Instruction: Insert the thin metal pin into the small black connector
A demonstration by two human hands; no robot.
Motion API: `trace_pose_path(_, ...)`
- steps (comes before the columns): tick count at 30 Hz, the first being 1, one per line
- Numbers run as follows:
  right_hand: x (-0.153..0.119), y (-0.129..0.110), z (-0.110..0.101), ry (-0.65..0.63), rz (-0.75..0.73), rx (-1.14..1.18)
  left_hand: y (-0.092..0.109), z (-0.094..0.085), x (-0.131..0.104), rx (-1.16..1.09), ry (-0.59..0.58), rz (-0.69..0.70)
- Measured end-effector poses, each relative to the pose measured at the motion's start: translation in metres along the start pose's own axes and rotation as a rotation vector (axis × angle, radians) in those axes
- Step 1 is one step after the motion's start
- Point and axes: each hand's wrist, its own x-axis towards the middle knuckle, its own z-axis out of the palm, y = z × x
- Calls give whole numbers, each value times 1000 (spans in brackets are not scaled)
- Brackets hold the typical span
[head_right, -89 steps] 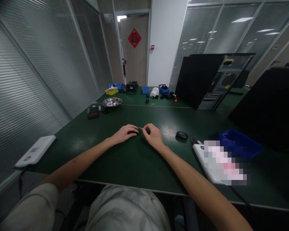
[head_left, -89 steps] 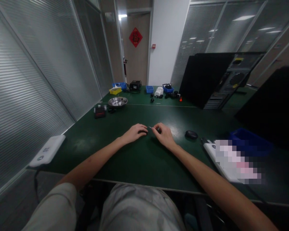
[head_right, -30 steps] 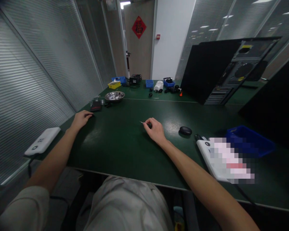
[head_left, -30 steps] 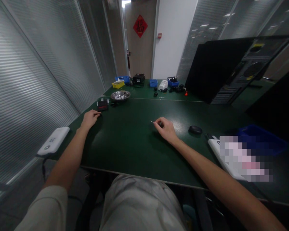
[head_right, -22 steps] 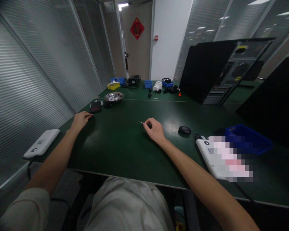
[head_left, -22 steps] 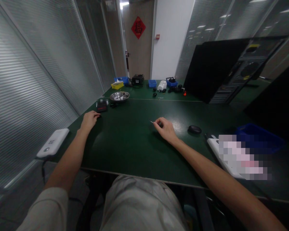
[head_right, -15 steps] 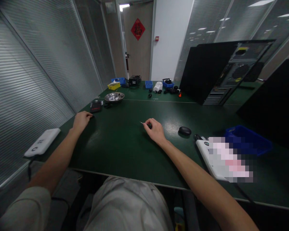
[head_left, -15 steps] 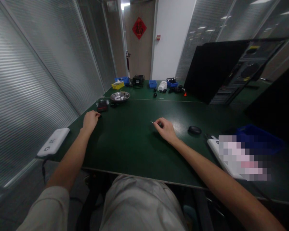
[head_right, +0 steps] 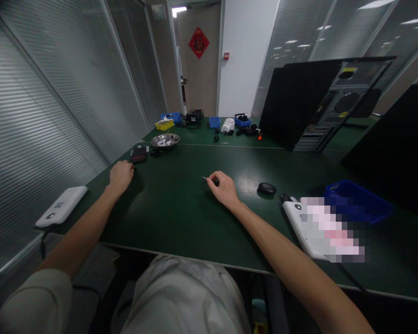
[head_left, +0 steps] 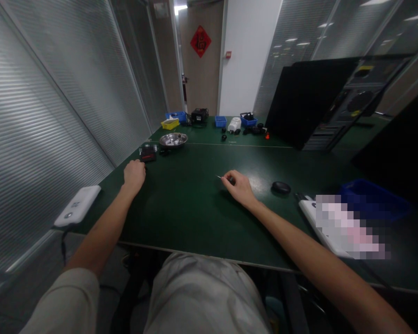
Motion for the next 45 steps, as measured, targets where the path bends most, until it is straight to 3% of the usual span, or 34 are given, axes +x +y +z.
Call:
trace_pose_path(5, 0, 3, 2, 10, -3, -13, -17, 8, 3, -146, 45, 13)
trace_pose_path(10, 1, 6, 5, 12, -5, -7, -44, 25, 10, -443, 25, -96)
trace_pose_path(15, 1, 6, 4, 4, -9, 1, -59, 35, 16, -490, -3, -24)
trace_pose_path(26, 1, 5, 5, -2, -5, -2, -66, 35, 18, -517, 27, -131)
trace_pose_path(34, -1, 4, 4, -3, -12, 8, -69, 30, 17, -846, -159, -319)
trace_pose_path(45, 0, 3, 4, -1, -5, 6, -64, 24, 15, -828, -164, -315)
